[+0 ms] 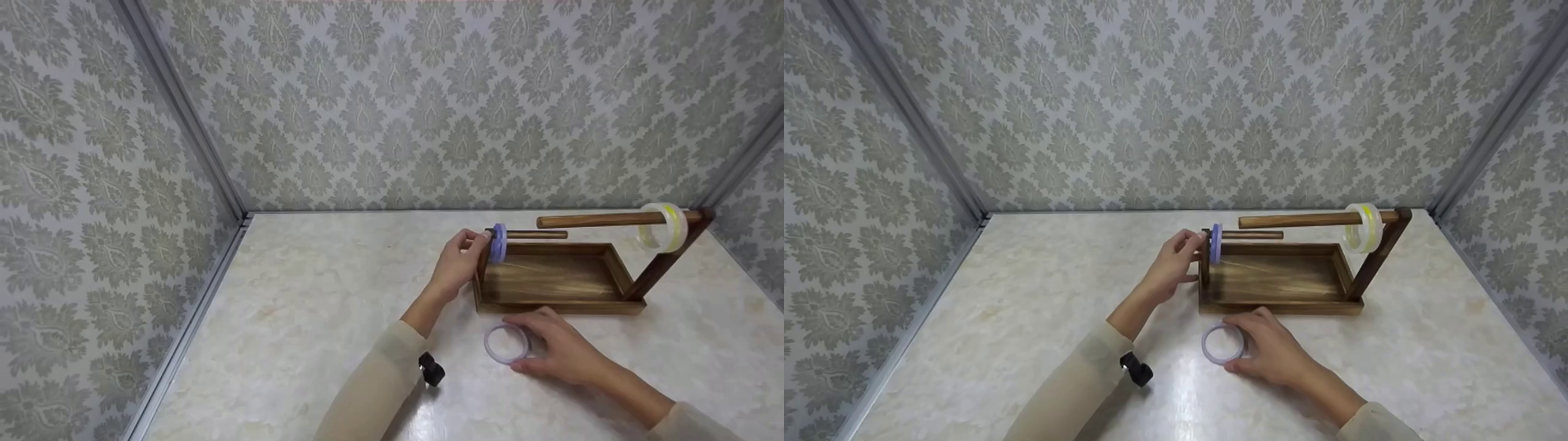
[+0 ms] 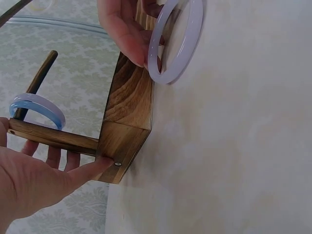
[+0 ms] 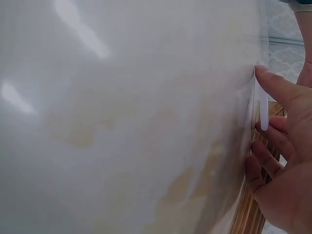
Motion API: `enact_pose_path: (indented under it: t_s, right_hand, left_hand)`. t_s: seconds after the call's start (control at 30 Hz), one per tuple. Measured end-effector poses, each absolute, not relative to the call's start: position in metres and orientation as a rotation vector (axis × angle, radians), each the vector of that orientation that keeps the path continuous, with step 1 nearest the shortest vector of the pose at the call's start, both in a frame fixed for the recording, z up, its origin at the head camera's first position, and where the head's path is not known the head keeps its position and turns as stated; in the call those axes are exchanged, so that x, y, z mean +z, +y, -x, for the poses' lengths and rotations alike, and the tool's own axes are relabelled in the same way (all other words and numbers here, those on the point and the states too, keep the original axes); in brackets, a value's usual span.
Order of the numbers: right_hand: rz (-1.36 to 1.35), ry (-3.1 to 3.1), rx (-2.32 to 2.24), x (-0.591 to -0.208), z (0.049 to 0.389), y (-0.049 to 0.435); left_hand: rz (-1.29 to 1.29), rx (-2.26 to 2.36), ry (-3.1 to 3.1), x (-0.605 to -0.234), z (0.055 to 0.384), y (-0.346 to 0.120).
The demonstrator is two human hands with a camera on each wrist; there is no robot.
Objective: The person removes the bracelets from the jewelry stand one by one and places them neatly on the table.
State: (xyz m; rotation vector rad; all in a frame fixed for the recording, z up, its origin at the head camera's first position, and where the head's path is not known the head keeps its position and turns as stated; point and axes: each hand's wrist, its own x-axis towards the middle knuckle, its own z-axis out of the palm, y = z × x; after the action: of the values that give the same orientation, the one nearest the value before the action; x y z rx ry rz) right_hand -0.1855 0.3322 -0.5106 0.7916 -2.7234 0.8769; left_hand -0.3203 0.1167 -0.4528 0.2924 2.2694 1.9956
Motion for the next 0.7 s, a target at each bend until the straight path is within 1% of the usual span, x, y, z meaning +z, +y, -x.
enact_pose_path:
  t_s: [0.33,0.7]
  right_hand:
    - [-0.734,-2.774,0.936,-0.5127,0.1892,0.3361]
    - [-0.770,-2.787,0.936,-0.5069,0.1891,0.3341]
  left_hand:
    - [-0.310,2.009,2.258,-0.4535,0.3200,0.1174]
    - [-0.318,1.995,2.282,-0.4532,0.3212,0.1157]
